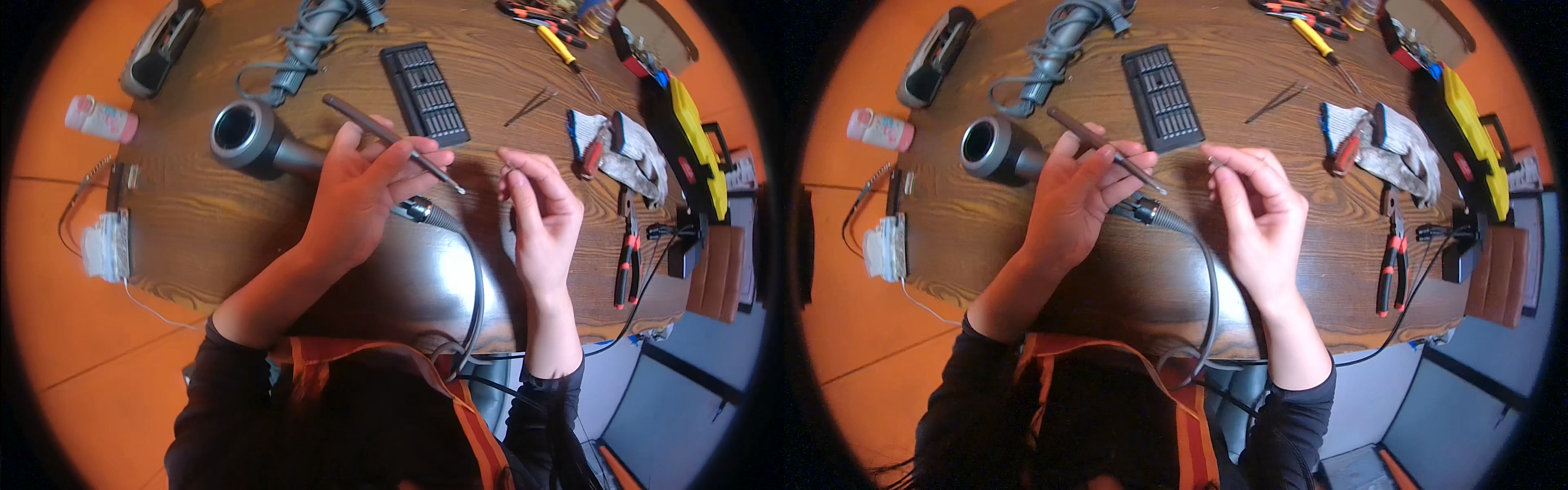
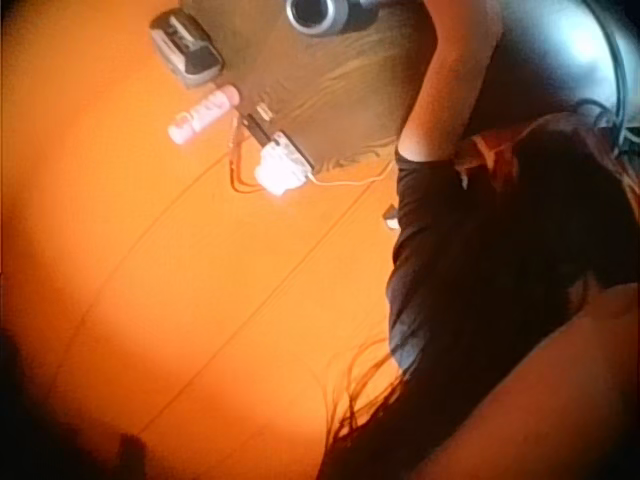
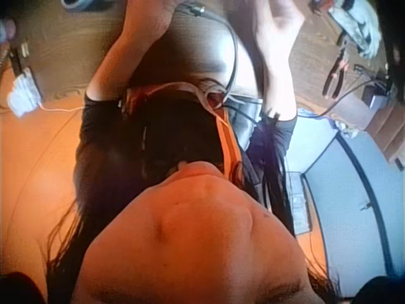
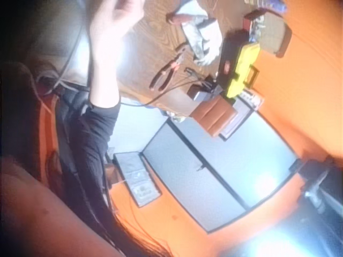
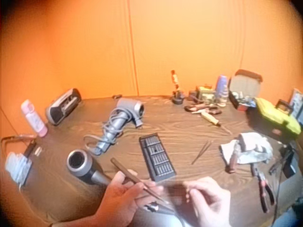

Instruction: The person uses a screwdriver to remove screws from the base of a hair dryer, then uses tweezers to adjust internal components near the power cord entry. The person continues to manipulate small parts inside the housing and repositions the device on the table.

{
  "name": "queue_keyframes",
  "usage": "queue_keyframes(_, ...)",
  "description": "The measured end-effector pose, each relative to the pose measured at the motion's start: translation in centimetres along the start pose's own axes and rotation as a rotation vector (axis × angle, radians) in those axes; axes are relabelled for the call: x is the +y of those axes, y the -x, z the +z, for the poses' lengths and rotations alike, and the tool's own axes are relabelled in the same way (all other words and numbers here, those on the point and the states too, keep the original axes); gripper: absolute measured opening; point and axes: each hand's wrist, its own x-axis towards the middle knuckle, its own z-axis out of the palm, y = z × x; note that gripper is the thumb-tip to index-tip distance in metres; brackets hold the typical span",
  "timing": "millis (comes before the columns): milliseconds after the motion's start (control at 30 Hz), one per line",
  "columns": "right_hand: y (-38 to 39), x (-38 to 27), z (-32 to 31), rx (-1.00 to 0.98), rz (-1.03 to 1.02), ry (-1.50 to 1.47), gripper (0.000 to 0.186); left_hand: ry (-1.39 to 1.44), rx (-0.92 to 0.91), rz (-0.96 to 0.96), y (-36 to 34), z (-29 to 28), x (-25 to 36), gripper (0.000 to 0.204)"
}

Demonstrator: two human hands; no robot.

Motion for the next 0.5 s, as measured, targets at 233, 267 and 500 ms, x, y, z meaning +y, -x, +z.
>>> queue_keyframes(233,1.0,0.4,1.5,-0.142,0.251,-0.252,0.017,0.020,0.134,0.088,1.1,-2.0,-1.1,0.023)
queue_keyframes(267,1.0,0.4,1.5,-0.173,0.274,-0.300,0.016,0.010,0.145,0.086,1.2,-2.0,-1.3,0.022)
queue_keyframes(500,1.6,0.3,1.4,-0.166,0.416,-0.521,0.013,-0.027,0.093,0.117,1.3,-2.5,-1.9,0.023)
